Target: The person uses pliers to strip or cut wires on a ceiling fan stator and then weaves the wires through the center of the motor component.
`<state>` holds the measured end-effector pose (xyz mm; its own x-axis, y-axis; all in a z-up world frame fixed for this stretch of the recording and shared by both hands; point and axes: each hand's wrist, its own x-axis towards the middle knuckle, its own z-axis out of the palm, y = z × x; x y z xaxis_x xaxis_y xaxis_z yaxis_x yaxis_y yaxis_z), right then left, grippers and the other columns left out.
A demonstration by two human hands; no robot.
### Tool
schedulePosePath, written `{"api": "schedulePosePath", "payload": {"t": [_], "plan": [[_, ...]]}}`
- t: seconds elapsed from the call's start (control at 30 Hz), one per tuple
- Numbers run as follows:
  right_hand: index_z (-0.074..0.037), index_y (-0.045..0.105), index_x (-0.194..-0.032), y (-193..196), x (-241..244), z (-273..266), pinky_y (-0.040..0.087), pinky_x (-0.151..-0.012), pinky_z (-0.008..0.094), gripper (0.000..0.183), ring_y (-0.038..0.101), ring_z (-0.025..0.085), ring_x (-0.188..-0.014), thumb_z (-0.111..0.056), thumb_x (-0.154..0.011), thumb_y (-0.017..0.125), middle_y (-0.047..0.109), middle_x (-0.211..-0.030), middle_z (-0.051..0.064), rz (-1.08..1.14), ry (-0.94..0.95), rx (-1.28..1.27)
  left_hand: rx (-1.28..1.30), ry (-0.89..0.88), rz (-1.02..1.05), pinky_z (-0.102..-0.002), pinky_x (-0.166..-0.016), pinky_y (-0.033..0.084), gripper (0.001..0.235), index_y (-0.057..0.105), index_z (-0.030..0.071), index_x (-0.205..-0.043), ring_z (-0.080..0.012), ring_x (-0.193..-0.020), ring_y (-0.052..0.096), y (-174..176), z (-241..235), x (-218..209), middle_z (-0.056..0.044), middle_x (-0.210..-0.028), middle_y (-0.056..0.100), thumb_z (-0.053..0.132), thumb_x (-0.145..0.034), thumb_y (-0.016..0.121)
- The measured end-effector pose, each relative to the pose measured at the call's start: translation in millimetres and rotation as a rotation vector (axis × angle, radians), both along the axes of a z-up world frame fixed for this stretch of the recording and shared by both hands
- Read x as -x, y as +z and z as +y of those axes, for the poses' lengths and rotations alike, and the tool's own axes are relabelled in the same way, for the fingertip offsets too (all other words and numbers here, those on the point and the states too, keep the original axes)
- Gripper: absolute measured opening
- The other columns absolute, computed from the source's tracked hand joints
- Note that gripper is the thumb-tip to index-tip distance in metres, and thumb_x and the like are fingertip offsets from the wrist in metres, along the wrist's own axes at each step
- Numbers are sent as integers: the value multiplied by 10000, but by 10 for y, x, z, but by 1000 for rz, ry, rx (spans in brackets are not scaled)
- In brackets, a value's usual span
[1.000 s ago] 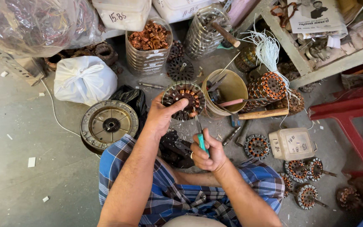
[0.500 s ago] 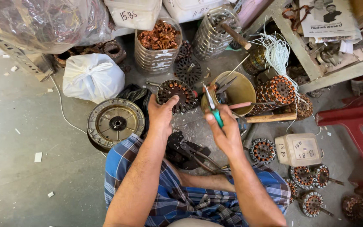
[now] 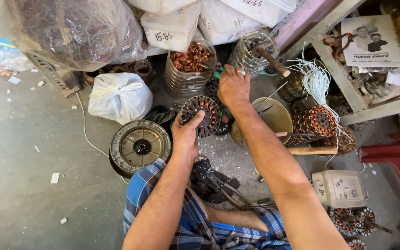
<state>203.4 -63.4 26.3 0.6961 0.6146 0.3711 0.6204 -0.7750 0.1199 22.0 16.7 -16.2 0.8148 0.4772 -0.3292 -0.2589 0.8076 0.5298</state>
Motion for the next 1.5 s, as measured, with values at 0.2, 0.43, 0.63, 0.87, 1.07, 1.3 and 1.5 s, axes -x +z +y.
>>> {"api": "schedulePosePath", "payload": {"t": [0.2,0.43,0.63,0.87,1.07,1.3,1.5], "plan": [[-23,743,-1105,-60,810,-888,514,-931,373,226,672,228,-1016,-230,-1027,697,686,-1090,113,614,108,-640,72,-54,209,-350,-797,620,454,672,98,-1166,-166,-943,738,115,12,76,-35,-1051,756,74,-749,850],[-28,788,-1040,-22,1855,-1533,555,-737,292,304,675,122,-815,-306,-949,705,741,-901,43,1131,-56,-811,57,-29,63,-344,-720,632,438,680,52,-1148,-194,-883,742,114,-83,168,-69,-1030,756,56,-751,865],[-11,773,-876,123,1995,-1573,496,-630,315,347,612,122,-675,-348,-936,713,687,-720,47,1011,-185,-514,4,-56,39,-360,-743,624,426,669,23,-1137,-203,-872,741,61,-150,165,-89,-1022,757,45,-759,863],[-5,744,-824,149,2016,-1533,478,-598,347,375,582,174,-617,-364,-931,730,640,-682,86,807,-152,-413,-150,-53,-8,-338,-823,593,449,663,5,-1174,-187,-913,727,32,-186,141,-95,-1061,758,26,-771,860],[-10,654,-758,-145,2016,-1454,518,-514,390,411,652,263,-595,-369,-957,674,740,-780,160,1546,-185,-1082,-127,-123,-55,-341,-852,586,446,651,4,-1195,-182,-941,723,92,-174,130,-92,-1077,752,28,-798,852],[-33,598,-774,-389,2005,-1571,553,-575,403,427,667,279,-678,-362,-1045,580,705,-873,211,1739,1,-1242,-174,-206,-92,-367,-831,594,490,658,7,-1217,-203,-922,729,120,-161,202,-120,-1064,764,66,-777,864],[-80,513,-791,-450,2377,-1494,422,-458,318,461,601,216,-576,-421,-1099,551,657,-795,149,2507,494,-1788,-138,-414,-208,-354,-869,612,499,668,1,-1221,-192,-956,741,178,-159,207,-107,-1093,760,101,-778,875]]}}
